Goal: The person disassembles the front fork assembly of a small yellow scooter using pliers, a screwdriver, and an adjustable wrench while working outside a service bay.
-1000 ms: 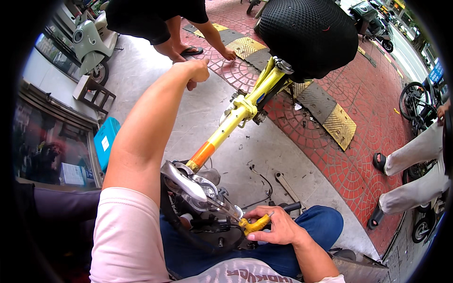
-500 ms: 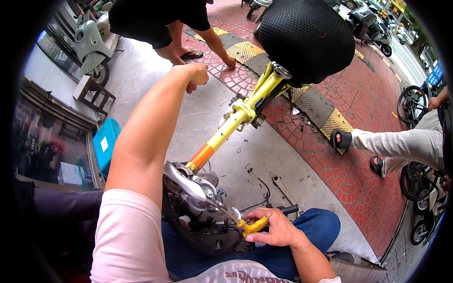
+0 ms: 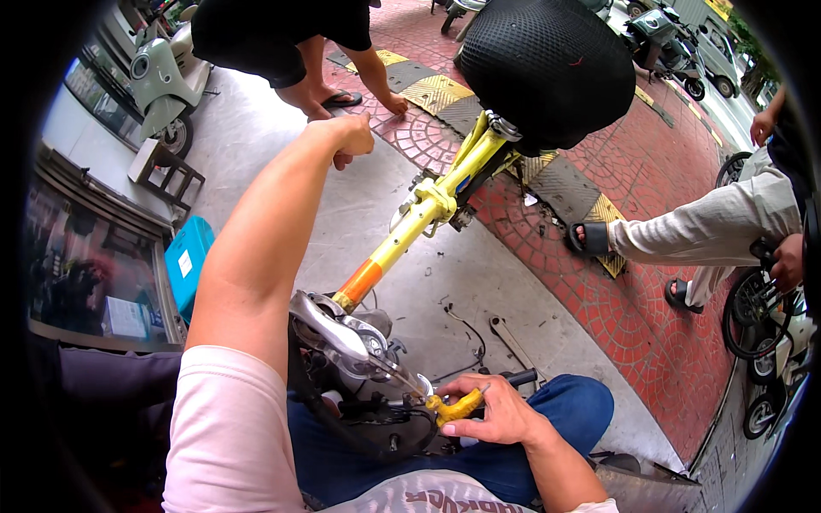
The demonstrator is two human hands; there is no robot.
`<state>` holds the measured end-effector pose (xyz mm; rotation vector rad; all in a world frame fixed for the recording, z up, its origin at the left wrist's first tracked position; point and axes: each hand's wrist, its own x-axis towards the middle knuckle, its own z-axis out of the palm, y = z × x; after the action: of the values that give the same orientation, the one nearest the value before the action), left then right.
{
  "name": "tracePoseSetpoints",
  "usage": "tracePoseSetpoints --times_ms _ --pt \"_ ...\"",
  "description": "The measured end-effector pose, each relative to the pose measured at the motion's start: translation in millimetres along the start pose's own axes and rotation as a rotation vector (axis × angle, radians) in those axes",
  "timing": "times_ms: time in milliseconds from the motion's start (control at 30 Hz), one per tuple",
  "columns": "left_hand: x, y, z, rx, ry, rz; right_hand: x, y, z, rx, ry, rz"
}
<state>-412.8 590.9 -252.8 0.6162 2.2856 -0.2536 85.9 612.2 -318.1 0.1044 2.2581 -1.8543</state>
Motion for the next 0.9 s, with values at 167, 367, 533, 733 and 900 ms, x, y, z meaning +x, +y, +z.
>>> tracePoseSetpoints --times_ms 167,367,533,733,900 --pt "6.9 -14.0 -6.1 0.005 -0.117 -0.047 1.5 -4.3 0.8 0.003 -0.033 0.009" --pt "12.0 -12.2 0.1 0.023 -0.080 -0.021 0.4 -2.7 -1.4 -0.019 -0.039 0.028" --pt "16.8 -12.6 -0.9 0.008 -0.107 -0.035 -0.8 -1.6 0.0 -0.006 -0.027 0.031" --pt "24.1 -32.3 -6.2 -0.142 0.065 0.007 -0.2 -6.0 -0.5 0.004 -0.042 0.043" --pt "39.9 -63.5 -14.6 -0.162 0.023 0.044 -0.4 -5.3 5.2 -0.004 -0.015 -0.013"
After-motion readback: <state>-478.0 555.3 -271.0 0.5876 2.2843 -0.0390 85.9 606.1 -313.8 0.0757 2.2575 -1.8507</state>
